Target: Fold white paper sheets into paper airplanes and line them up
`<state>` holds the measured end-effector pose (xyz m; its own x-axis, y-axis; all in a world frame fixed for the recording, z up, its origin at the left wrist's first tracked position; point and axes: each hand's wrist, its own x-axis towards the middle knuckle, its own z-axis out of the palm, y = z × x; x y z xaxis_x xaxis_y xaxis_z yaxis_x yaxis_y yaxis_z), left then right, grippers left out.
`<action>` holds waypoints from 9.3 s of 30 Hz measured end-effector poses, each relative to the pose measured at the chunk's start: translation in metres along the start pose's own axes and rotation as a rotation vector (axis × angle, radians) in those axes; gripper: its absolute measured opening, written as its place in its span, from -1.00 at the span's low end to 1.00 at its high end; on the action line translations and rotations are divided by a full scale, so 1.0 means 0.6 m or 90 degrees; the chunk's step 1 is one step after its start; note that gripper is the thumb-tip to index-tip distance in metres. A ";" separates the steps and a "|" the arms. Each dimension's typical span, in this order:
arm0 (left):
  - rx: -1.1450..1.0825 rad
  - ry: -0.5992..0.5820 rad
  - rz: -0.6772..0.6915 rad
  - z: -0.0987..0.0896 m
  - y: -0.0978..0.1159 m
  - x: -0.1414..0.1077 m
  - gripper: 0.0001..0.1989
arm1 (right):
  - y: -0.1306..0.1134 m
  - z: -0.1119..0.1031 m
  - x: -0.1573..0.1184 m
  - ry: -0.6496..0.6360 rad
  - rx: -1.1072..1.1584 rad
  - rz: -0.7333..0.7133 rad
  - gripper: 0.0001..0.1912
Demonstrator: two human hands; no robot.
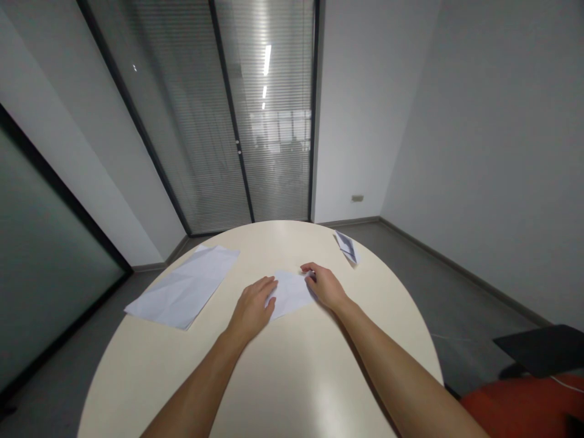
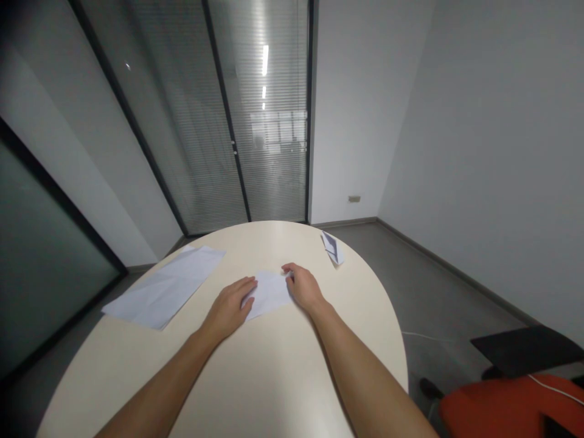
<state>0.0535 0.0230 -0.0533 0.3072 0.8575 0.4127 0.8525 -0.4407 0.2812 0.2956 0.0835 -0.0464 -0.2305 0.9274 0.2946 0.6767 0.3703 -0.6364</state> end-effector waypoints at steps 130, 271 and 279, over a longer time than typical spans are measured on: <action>0.178 -0.058 -0.187 -0.025 0.012 -0.002 -0.77 | -0.037 -0.020 -0.015 -0.062 -0.260 0.053 -0.66; 0.186 -0.147 -0.114 -0.041 0.068 0.000 -0.58 | -0.058 -0.024 -0.025 -0.122 -0.264 -0.088 -0.66; 0.176 -0.127 -0.139 -0.039 0.058 0.002 -0.66 | -0.051 -0.013 -0.030 -0.180 -0.187 -0.198 -0.42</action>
<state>0.0737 0.0025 -0.0226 0.1587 0.9697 0.1857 0.9801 -0.1774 0.0888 0.2847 0.0552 -0.0266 -0.6044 0.7689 0.2083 0.7049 0.6380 -0.3099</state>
